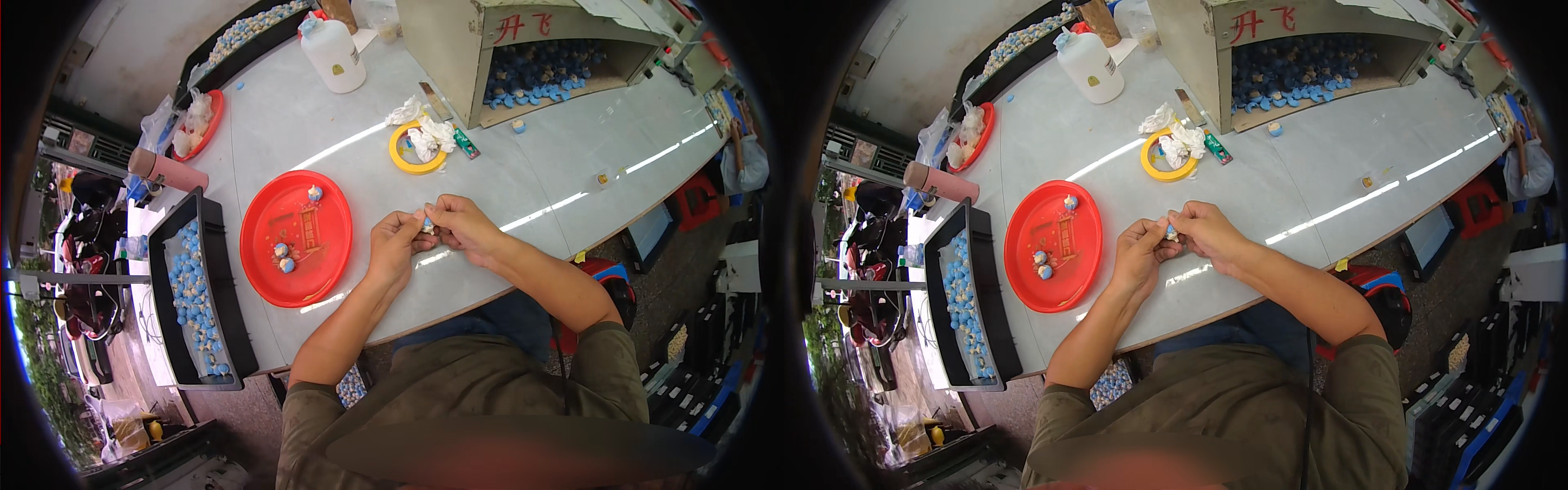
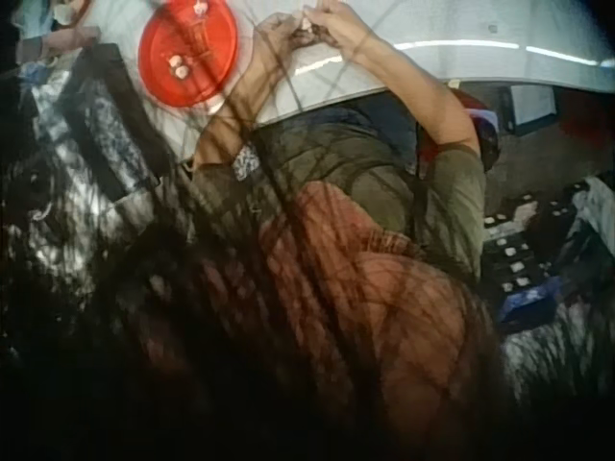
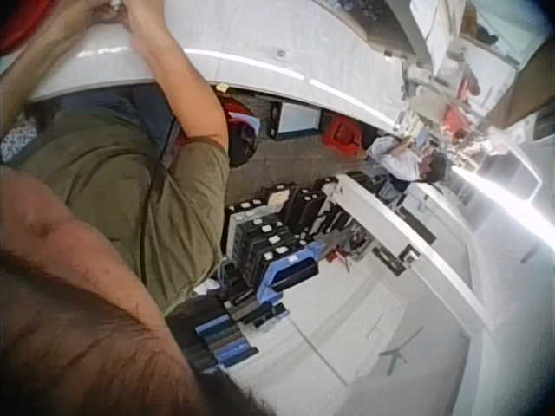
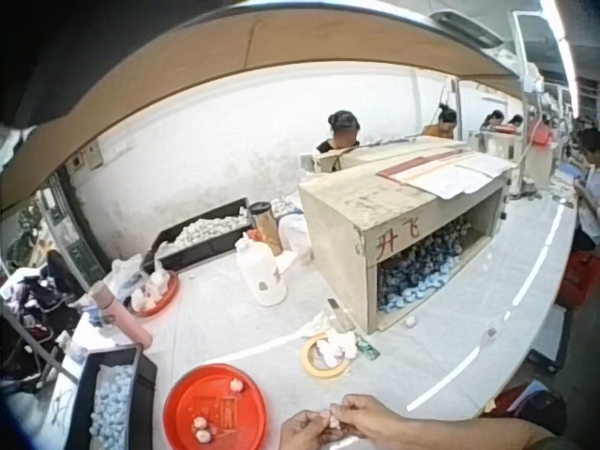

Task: The person applies glue from a glue bottle to small plastic components and assembles them by hand.

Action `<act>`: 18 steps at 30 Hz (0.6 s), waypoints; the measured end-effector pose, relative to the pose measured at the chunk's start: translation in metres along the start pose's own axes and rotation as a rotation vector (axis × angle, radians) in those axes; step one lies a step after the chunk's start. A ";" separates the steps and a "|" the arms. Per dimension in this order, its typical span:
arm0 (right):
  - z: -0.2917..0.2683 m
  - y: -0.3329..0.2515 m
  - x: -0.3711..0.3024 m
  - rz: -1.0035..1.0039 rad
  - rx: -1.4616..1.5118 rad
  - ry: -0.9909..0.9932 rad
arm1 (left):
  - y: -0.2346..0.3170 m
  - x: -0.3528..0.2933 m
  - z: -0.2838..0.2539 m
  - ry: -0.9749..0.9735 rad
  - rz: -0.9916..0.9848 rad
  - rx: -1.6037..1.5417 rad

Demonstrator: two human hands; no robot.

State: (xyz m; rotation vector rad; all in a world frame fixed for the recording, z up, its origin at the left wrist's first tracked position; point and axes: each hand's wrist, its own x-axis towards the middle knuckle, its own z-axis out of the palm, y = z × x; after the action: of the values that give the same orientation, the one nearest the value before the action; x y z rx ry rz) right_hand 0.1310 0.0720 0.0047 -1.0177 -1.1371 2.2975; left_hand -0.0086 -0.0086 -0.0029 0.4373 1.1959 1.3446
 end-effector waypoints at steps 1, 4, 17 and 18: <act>0.000 -0.002 0.000 0.023 -0.006 0.011 | 0.001 0.000 0.000 -0.008 0.008 0.008; 0.000 -0.004 0.001 0.028 0.031 0.039 | 0.003 -0.001 0.003 0.021 0.015 -0.013; -0.016 -0.020 -0.003 -0.200 -0.198 -0.144 | 0.008 0.007 -0.004 -0.014 0.214 0.102; -0.020 -0.024 -0.003 -0.197 -0.201 -0.145 | 0.010 0.006 -0.003 -0.052 0.181 0.127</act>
State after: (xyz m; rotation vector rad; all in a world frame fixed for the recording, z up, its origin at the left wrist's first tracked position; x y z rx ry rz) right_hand 0.1482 0.0947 0.0170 -0.7762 -1.4809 2.1615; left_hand -0.0175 -0.0016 0.0018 0.6807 1.2255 1.4070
